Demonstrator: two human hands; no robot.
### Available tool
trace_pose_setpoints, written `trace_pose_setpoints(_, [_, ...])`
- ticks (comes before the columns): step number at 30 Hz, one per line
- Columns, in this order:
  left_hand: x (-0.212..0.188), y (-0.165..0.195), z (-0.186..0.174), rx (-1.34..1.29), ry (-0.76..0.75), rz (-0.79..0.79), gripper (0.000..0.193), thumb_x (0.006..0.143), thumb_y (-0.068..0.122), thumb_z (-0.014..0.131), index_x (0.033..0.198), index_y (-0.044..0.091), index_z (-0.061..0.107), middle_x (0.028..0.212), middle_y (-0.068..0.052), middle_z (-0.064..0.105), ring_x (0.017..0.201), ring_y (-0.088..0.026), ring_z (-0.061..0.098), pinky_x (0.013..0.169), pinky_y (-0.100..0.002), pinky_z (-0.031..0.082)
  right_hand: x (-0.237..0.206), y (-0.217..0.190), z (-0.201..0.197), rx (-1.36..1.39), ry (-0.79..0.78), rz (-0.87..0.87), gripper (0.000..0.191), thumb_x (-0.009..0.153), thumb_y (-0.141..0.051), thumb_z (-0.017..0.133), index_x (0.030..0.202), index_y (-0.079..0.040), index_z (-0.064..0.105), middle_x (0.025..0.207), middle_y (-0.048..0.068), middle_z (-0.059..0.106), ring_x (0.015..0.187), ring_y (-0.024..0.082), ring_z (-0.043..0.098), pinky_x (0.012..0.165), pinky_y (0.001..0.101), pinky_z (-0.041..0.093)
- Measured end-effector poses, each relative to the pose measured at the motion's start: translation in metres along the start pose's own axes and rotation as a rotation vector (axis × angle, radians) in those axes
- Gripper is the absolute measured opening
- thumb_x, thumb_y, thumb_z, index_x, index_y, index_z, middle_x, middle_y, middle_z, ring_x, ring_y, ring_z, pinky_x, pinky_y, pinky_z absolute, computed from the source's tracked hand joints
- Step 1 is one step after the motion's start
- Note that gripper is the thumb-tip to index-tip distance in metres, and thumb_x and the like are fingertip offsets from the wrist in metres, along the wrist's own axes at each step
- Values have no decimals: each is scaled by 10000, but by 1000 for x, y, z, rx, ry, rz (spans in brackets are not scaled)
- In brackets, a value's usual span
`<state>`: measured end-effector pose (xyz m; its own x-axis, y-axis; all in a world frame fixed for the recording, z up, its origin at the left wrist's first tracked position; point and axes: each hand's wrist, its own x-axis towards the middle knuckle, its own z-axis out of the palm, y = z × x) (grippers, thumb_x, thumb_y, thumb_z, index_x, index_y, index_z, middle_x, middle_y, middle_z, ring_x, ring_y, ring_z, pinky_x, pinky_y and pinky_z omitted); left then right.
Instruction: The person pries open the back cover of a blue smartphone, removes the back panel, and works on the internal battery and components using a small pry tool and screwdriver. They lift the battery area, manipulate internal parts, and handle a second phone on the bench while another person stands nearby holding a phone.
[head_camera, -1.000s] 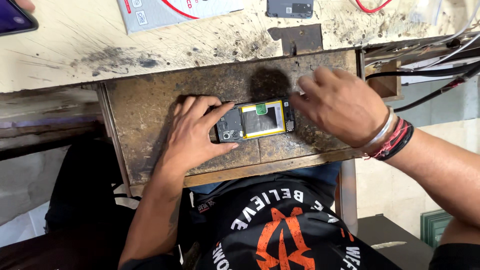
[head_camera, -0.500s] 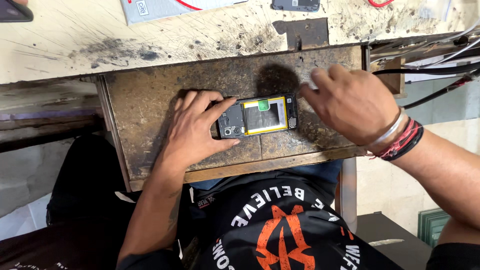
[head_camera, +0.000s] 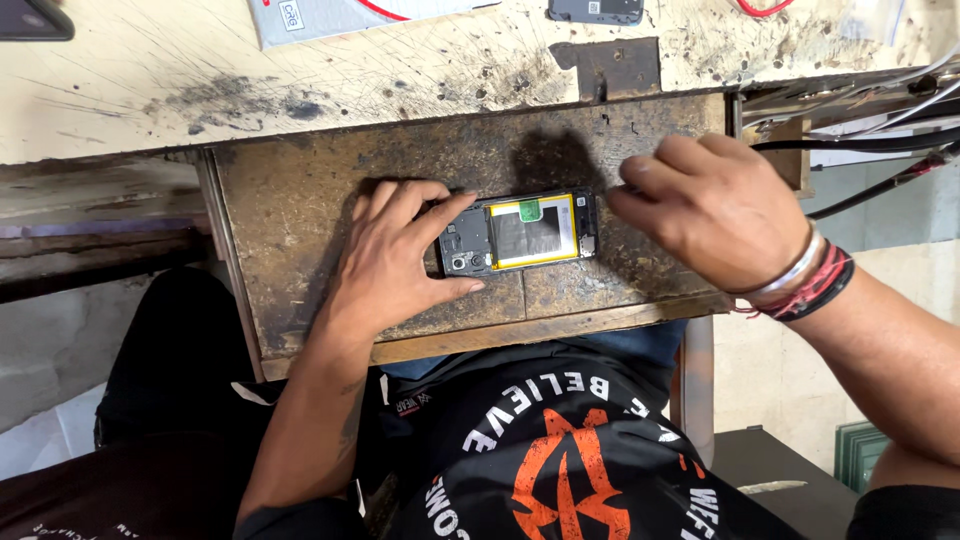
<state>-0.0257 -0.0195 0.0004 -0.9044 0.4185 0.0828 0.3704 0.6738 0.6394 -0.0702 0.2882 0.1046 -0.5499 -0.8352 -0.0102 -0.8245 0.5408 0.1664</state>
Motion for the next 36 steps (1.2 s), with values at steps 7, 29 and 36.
trace_pose_setpoints(7, [-4, -6, 6, -45, 78, 59, 806, 640, 403, 947, 1347, 122, 682, 1274, -67, 623, 1214, -290, 532, 1066, -460, 396, -17, -7, 5, 144, 73, 272, 261, 871, -79, 684, 1088, -174, 793, 1046, 4, 708, 939, 227, 649, 780, 359, 551])
trace_pose_setpoints(29, [-1, -4, 5, -5, 30, 60, 871, 576, 449, 946, 1343, 137, 678, 1255, -48, 633, 1203, -280, 532, 1050, -484, 365, -33, -45, 10, 193, -22, 492, 131, 904, -180, 712, 1013, -190, 783, 776, 32, 617, 754, 248, 656, 603, 388, 507])
trace_pose_setpoints(36, [-4, -4, 4, 22, 5, 46, 843, 603, 484, 930, 1347, 179, 677, 1278, -30, 625, 1217, -263, 517, 1052, -469, 360, -13, -51, 5, 19, -74, 156, 153, 754, -134, 623, 896, -130, 681, 844, 49, 611, 797, 238, 627, 699, 358, 553])
